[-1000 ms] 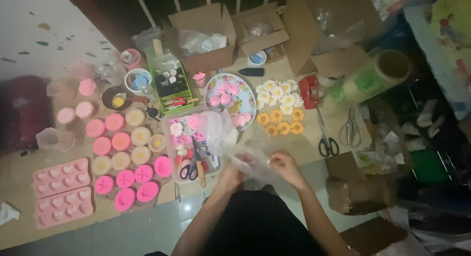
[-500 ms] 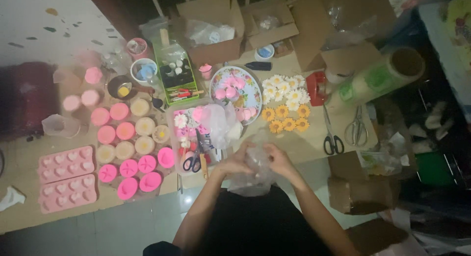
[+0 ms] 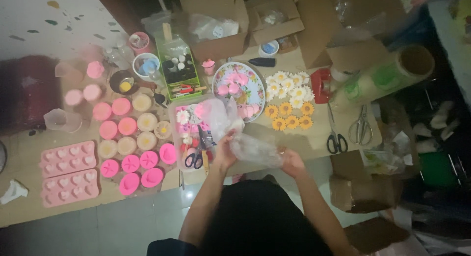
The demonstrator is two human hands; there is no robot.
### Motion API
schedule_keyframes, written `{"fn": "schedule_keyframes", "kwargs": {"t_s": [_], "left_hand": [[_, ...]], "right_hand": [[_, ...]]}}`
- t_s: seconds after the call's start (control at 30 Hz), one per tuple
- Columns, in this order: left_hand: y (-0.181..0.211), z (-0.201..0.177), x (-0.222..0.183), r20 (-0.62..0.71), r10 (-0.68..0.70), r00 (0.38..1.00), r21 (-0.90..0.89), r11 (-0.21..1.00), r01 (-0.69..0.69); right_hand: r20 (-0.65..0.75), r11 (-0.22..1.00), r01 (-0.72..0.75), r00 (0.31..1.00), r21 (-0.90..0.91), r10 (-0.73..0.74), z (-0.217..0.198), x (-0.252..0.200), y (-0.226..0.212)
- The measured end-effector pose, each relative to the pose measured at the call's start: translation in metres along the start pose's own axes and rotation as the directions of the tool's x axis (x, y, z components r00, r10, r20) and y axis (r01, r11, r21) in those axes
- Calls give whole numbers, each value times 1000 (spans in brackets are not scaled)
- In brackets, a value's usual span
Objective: Packaging decorative wax or soap items into plastic bags.
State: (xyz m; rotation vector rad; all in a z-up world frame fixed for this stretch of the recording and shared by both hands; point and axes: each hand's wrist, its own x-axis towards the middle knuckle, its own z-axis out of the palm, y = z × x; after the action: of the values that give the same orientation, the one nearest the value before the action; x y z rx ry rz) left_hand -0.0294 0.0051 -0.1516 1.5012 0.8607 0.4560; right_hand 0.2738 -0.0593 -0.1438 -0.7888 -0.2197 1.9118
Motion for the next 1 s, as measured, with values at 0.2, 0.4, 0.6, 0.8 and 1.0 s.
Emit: {"fn": "schedule_keyframes", "kwargs": {"t_s": [0.2, 0.4, 0.6, 0.8, 1.0], "left_hand": [[-38, 24, 10, 12, 34, 999, 125, 992, -36], [53, 28, 4, -534, -199, 822, 670, 493, 554], [83, 11, -6, -498, -213, 841, 473, 746, 469], [43, 22, -6, -467, -26, 884, 604, 721, 340], [72, 26, 0, -311, -272, 910, 541, 737, 405]], "right_hand": [[-413, 29, -412, 908, -911, -72, 83, 4, 8], [-53, -527, -295, 903, -797, -426, 88, 32, 46], [-91, -531, -208, 967, -821, -239, 135, 37, 26], [296, -398, 123, 863, -909, -410, 104, 49, 16], [-41, -327, -119, 971, -937, -236, 76, 49, -3]]}}
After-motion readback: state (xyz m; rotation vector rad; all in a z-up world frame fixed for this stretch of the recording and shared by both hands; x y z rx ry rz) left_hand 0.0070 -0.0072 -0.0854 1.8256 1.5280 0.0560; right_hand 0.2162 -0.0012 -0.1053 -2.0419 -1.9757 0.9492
